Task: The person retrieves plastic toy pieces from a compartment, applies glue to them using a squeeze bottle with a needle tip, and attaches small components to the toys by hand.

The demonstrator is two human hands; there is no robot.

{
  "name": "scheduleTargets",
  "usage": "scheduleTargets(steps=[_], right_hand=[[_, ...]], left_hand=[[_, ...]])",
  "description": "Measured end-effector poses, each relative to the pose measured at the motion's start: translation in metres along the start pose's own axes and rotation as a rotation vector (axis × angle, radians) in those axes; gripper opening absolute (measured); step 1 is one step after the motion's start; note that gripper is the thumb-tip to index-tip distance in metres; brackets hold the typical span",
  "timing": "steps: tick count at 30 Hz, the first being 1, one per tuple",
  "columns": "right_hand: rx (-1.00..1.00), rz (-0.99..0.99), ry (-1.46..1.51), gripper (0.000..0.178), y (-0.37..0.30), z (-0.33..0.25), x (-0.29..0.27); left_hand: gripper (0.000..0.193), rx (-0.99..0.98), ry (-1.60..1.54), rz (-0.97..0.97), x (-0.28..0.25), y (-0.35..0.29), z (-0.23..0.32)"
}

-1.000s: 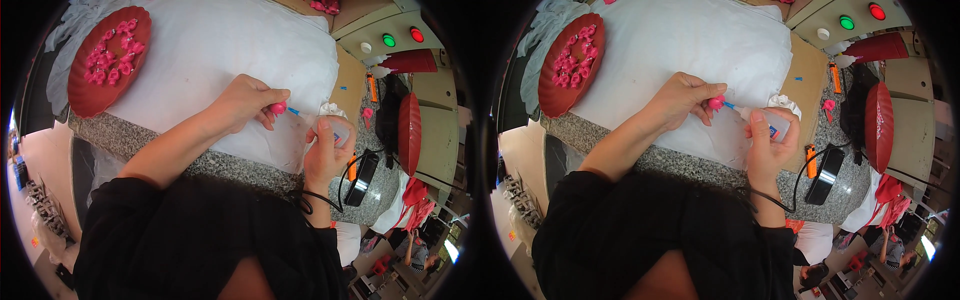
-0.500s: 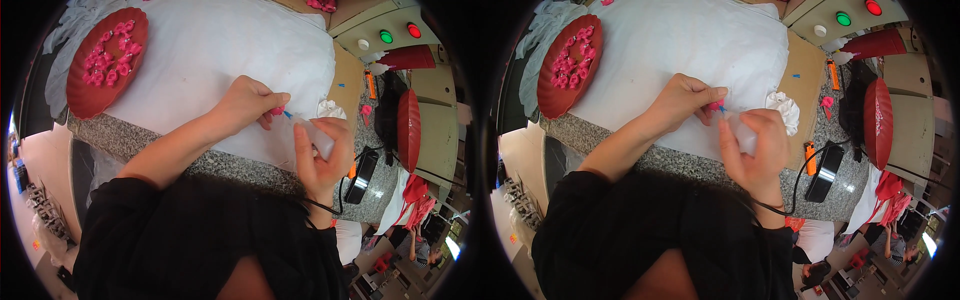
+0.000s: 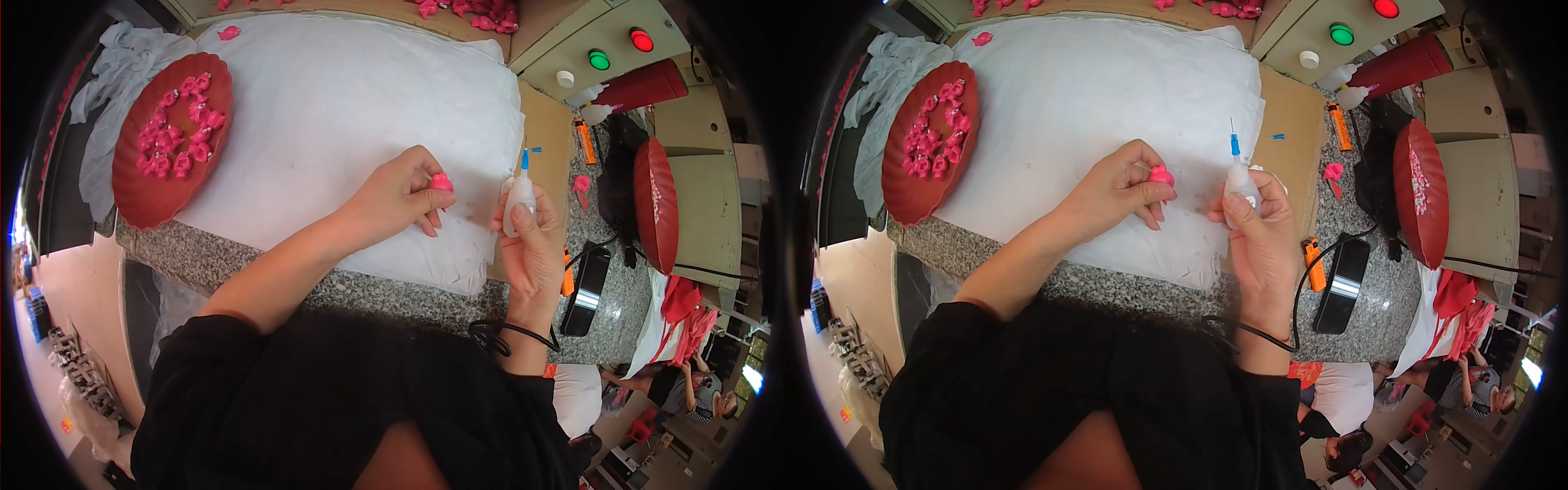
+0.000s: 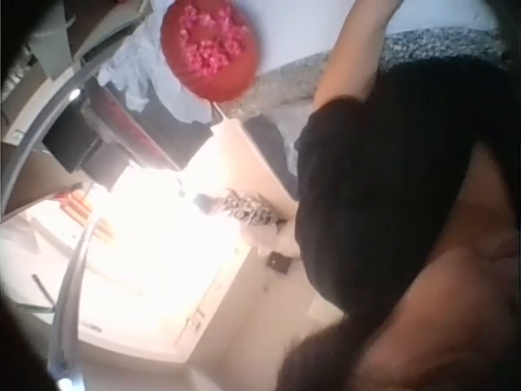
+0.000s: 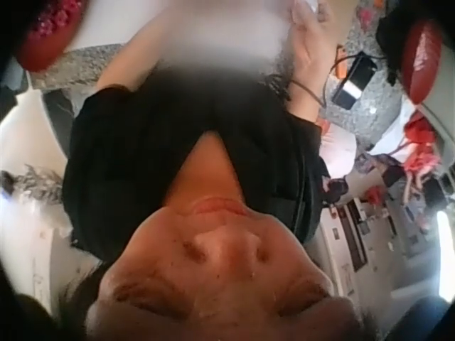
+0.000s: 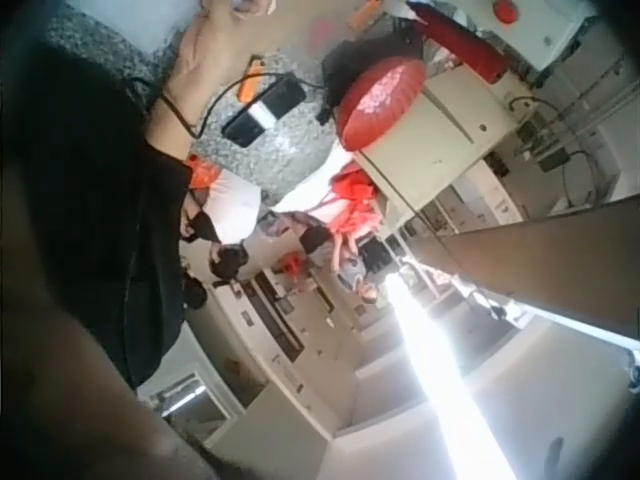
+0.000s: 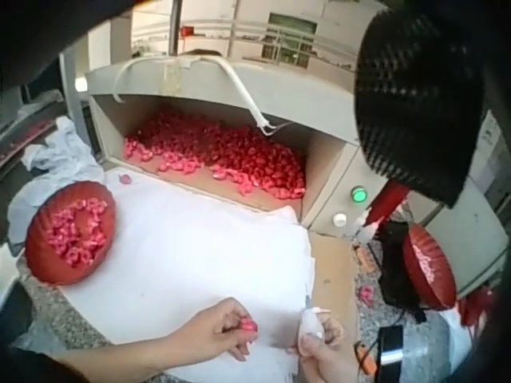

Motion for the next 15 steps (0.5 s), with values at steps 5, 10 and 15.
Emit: scheduleTargets(steps=[5,10,15], right_hand=[[0.117,-0.063,-0.018,0.031,0.000,0.002,0.009],[0.199,0.037,0.143,0.017,-0.001,0.010,0.014],[0.388,0.072,0.012,0.016,-0.003,0.017,0.022]], left_hand=[[0.019,0.053,0.015,-0.002,0.006,-0.002,0.005],[0.025,0.102,0.057,0.010,0.008,-0.006,0.009],[0.026,0.095,0.052,-0.002,0.009,-0.009,0.009]])
Point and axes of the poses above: each hand's wrist, its own y-axis towards the middle knuckle, its own x-axis out of the palm, z = x × y, the point moved 3 cm from there along y, towards the middle knuckle, and after that the axes turned 1 degree about z, right-handed, at the moved point
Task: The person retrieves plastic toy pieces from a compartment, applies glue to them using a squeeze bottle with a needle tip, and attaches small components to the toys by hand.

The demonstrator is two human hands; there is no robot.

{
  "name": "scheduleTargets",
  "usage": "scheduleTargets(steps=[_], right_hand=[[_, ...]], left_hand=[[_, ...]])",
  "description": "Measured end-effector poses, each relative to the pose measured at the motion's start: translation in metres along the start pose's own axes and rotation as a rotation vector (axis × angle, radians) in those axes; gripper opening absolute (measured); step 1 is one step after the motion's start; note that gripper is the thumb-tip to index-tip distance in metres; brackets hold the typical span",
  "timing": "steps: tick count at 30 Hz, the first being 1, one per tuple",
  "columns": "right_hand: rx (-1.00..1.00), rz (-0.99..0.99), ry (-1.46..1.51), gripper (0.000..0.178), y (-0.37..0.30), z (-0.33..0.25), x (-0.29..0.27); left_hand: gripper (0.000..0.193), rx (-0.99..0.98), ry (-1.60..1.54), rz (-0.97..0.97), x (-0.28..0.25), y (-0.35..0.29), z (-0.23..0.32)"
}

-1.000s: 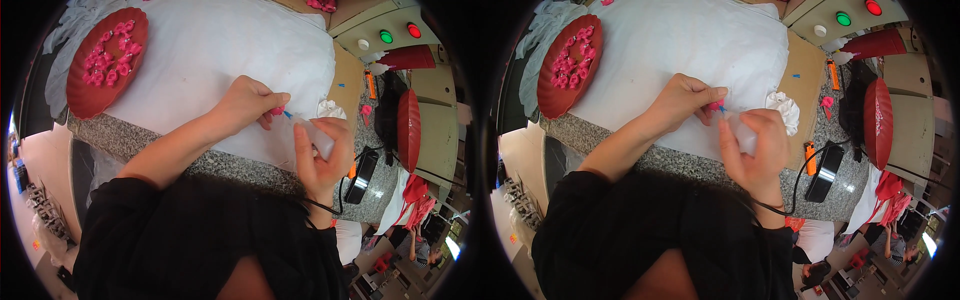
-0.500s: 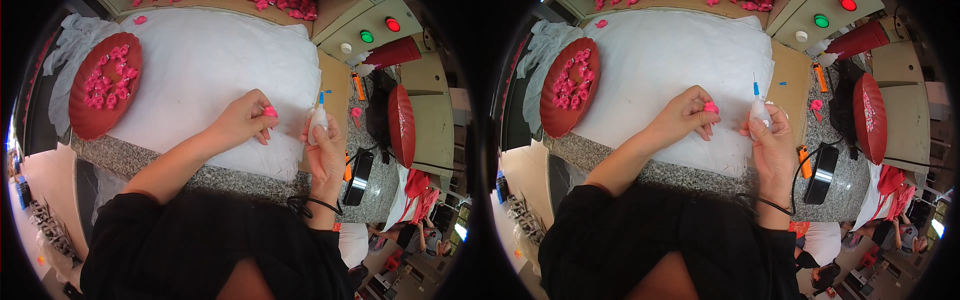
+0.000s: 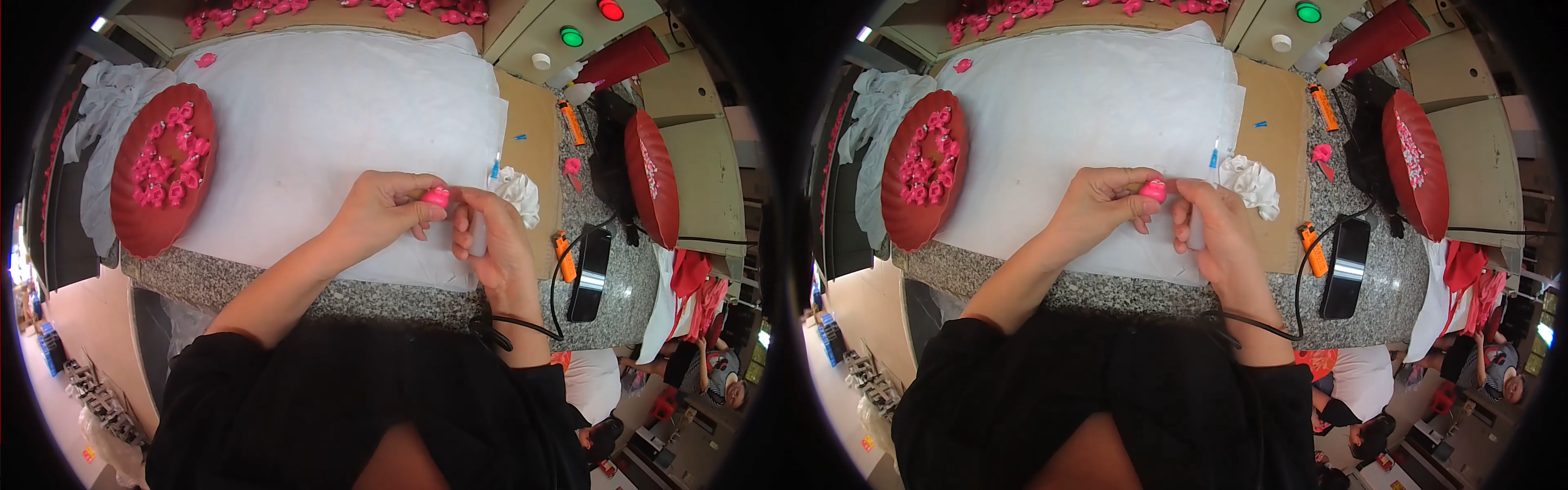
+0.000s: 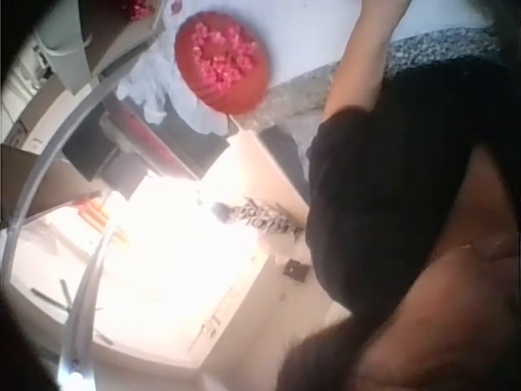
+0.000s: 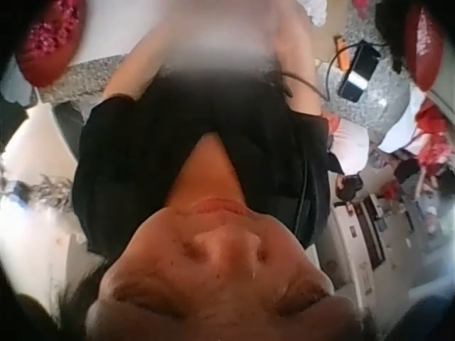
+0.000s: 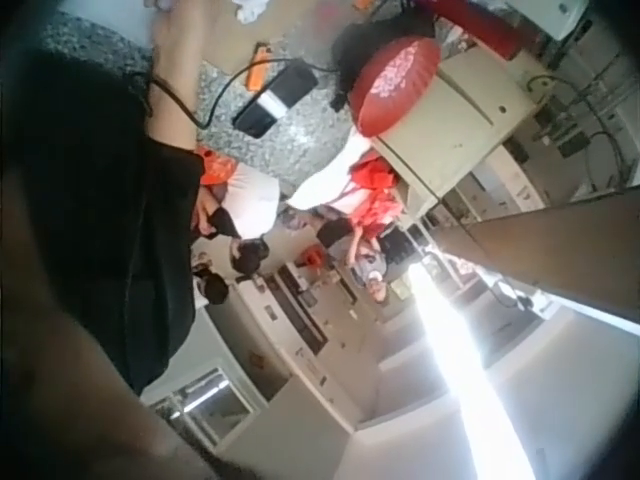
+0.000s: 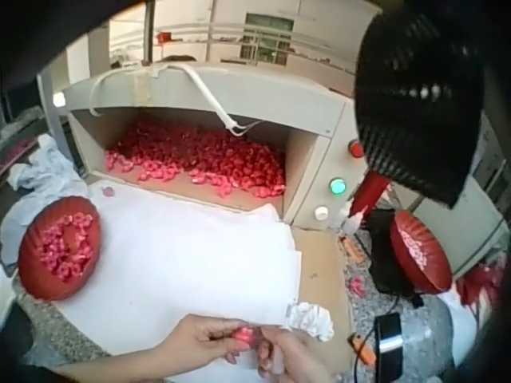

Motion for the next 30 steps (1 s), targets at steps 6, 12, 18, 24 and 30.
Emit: scheduleTargets(steps=[6,12,18,24,30], right_hand=[[0.057,-0.043,0.012,0.017,0.003,0.004,0.007],[0.068,-0.055,0.026,0.016,0.005,0.007,0.006],[0.052,-0.042,-0.010,0.017,0.005,0.008,0.005],[-0.004,-0.029,-0.062,0.016,0.007,0.011,0.004],[-0.004,-0.006,-0.066,0.016,0.007,0.013,0.006]], left_hand=[[0.026,-0.038,-0.010,-0.022,0.002,-0.001,0.000],[0.026,-0.056,0.005,-0.004,0.002,-0.002,-0.001],[0.018,-0.054,0.018,-0.007,0.004,-0.004,0.000],[0.025,-0.068,0.072,0.009,0.005,-0.004,0.002],[0.024,-0.095,0.096,-0.013,0.004,-0.005,0.004]])
Point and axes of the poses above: each hand's wrist, its own y-axis towards the middle knuckle, its own x-axis out of the palm, z = x × y, the point moved 3 cm from there along y, towards the middle knuckle, and after that the axes turned 1 degree about z, right-handed, at the moved point
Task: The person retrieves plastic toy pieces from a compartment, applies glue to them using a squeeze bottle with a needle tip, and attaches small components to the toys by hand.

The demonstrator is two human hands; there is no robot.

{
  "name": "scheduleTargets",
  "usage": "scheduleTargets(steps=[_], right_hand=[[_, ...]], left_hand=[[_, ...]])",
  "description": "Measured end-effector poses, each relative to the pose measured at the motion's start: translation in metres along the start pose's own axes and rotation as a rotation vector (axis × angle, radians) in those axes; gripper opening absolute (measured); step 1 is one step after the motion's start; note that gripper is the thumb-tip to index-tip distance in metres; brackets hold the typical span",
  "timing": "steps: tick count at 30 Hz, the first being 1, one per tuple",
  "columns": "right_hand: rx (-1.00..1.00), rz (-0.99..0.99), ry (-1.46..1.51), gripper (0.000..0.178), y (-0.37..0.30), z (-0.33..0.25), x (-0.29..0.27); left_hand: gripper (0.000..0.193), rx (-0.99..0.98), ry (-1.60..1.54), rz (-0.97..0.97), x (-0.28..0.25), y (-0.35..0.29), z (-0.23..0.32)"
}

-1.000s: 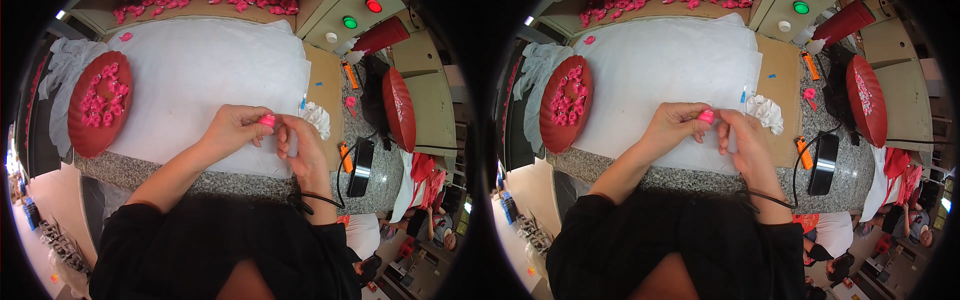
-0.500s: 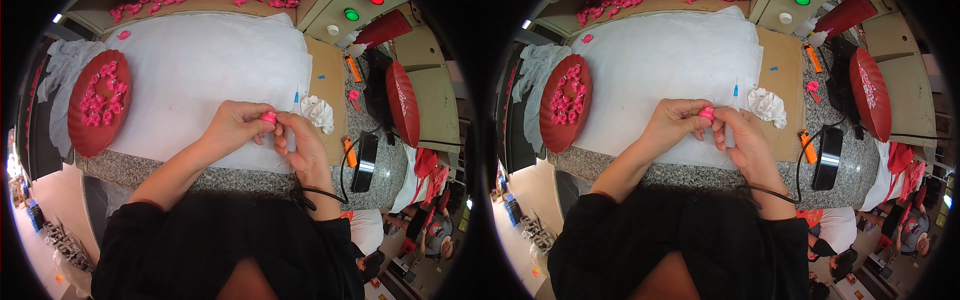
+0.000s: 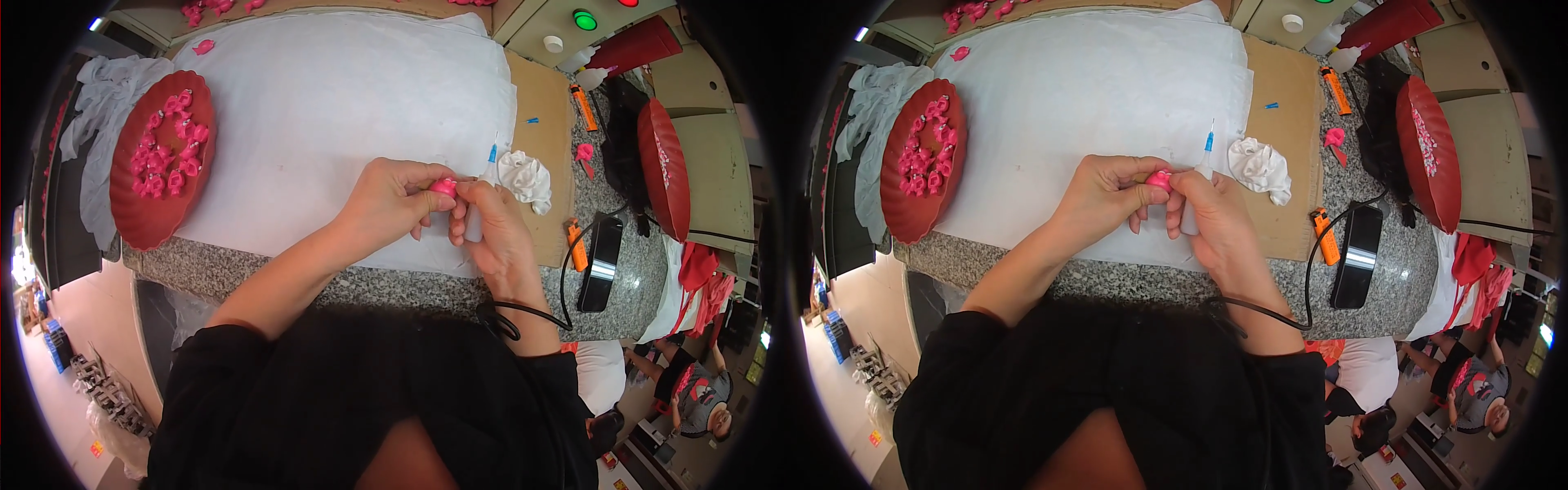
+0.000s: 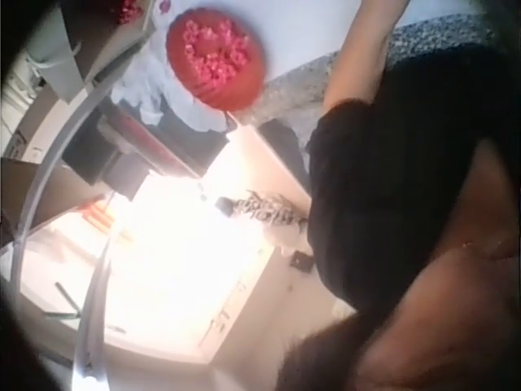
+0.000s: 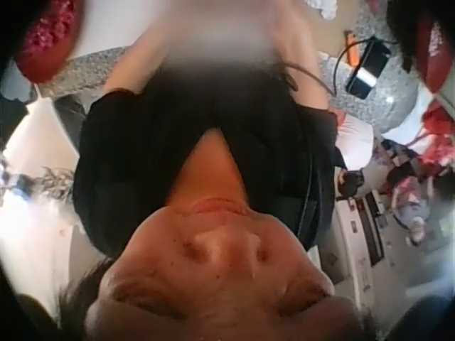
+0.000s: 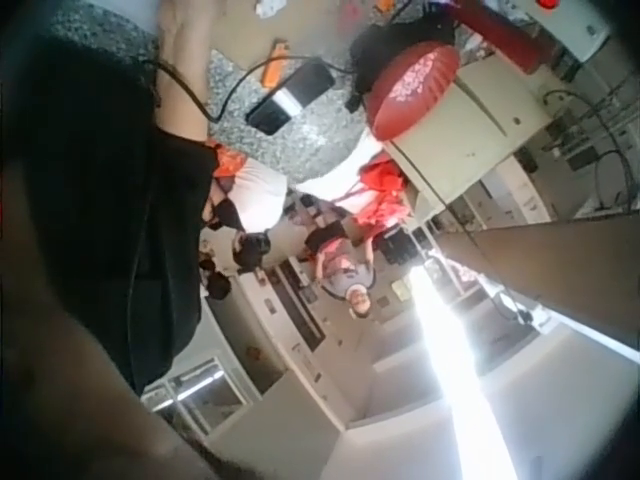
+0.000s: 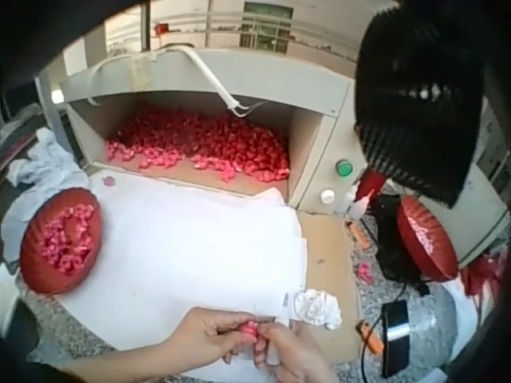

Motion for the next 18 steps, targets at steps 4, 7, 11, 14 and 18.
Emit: scheduleTargets(steps=[4,7,11,14,18], right_hand=[[-0.017,0.019,-0.013,0.015,-0.0009,-0.0005,0.0011],[-0.040,0.012,-0.001,0.014,-0.0013,-0.0013,0.0004],[-0.085,-0.013,0.014,0.013,0.0001,0.0005,0.0003],[-0.105,-0.020,0.012,0.011,0.0015,0.0025,-0.0002],[-0.123,-0.021,0.004,0.009,0.0020,0.0040,-0.0012]], left_hand=[[0.024,0.014,-0.137,0.012,0.0011,0.0011,-0.0025],[0.024,0.036,-0.223,-0.034,-0.0006,0.0024,-0.0032],[0.024,-0.013,-0.321,-0.059,-0.0044,0.0037,-0.0036],[0.023,-0.045,-0.344,-0.048,-0.0052,0.0043,-0.0037],[0.021,-0.042,-0.311,-0.029,-0.0063,0.0050,-0.0040]])
Point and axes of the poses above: each hand's wrist, its own y-axis towards the middle knuckle, its own x-axis out of the palm, z = x × y, the point moved 3 cm from there along y, towards the middle knuckle, and after that the axes turned 1 degree about z, right-handed, at the moved point
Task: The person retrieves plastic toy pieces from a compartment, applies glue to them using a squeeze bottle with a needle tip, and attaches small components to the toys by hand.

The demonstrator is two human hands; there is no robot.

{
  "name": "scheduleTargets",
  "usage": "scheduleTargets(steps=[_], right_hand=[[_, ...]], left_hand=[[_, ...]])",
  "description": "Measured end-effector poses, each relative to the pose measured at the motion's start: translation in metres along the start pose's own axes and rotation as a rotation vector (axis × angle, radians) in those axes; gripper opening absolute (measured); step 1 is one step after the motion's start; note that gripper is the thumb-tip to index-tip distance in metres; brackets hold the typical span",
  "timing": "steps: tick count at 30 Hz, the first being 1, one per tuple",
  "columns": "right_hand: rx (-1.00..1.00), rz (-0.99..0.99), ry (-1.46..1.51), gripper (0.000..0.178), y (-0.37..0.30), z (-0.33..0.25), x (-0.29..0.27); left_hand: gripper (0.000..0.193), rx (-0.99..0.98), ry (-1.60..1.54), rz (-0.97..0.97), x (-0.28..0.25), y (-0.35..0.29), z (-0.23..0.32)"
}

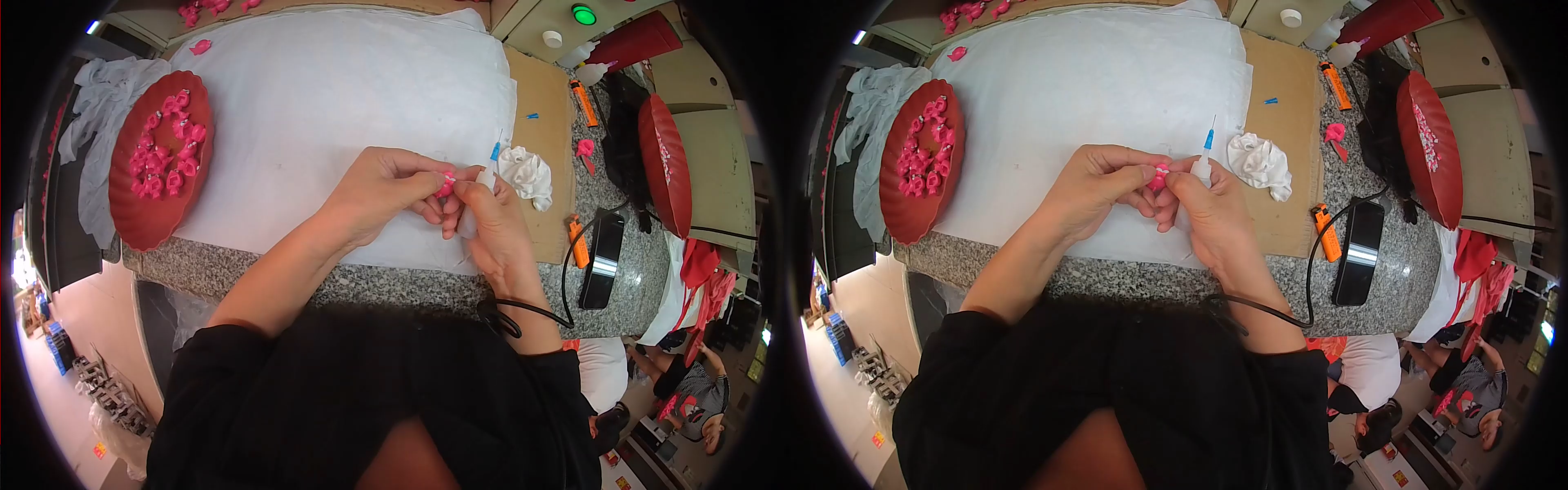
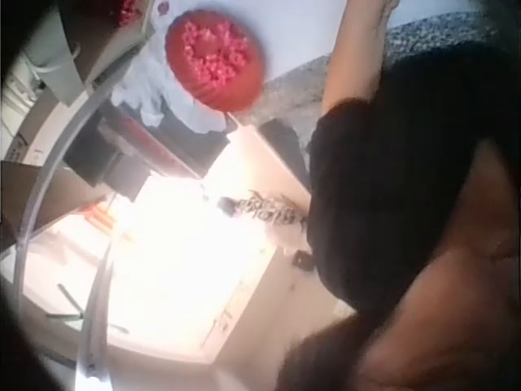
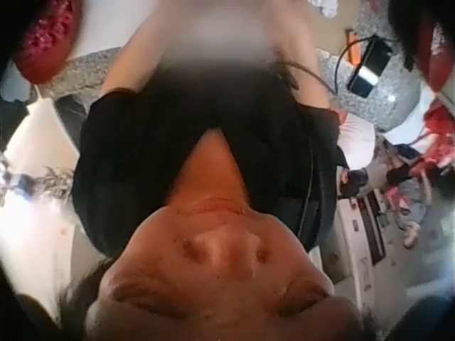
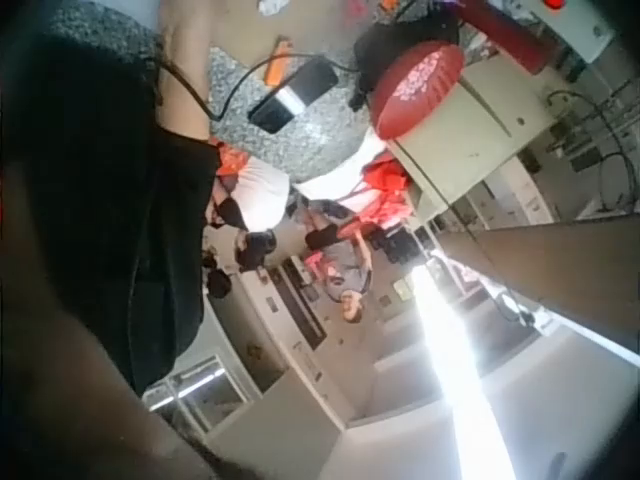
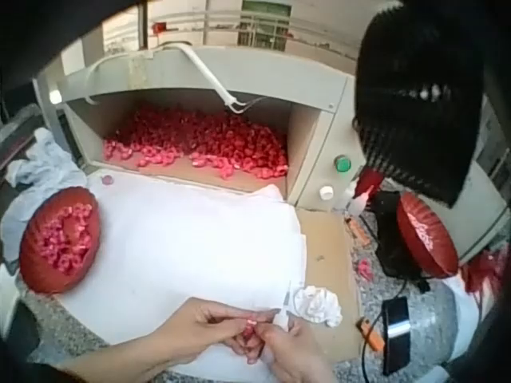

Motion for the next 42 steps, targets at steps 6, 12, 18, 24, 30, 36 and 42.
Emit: scheduleTargets(steps=[6,12,18,24,30,36,42], right_hand=[[-0.011,0.002,0.013,0.009,0.000,0.000,0.001],[-0.050,0.052,0.009,0.007,-0.002,0.004,0.003],[-0.084,0.086,-0.034,0.008,-0.001,0.008,0.002],[-0.093,0.096,-0.055,0.009,-0.002,0.007,0.005],[-0.110,0.040,-0.013,0.011,-0.004,0.007,0.005],[-0.152,0.028,0.090,0.016,-0.006,0.005,0.001],[-0.189,0.031,0.080,0.047,-0.001,0.010,0.000]], left_hand=[[0.020,0.004,0.004,0.013,0.000,0.002,-0.002],[0.020,-0.010,-0.030,0.043,-0.001,0.002,-0.008],[0.019,-0.029,-0.056,0.049,0.000,0.002,-0.009],[0.020,0.006,-0.049,0.013,0.000,0.002,-0.009],[0.025,0.015,0.067,0.024,0.001,0.002,-0.014],[0.033,0.034,0.179,0.074,0.003,0.007,-0.015],[0.037,0.055,0.174,0.066,-0.009,0.008,-0.022]])
Point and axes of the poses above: each hand's wrist, its own y-axis towards the middle knuckle, its own x-axis out of the palm, z = x × y, the point moved 3 cm from there along y, towards the middle knuckle, and after that the axes turned 1 degree about z, right-handed, at the moved point
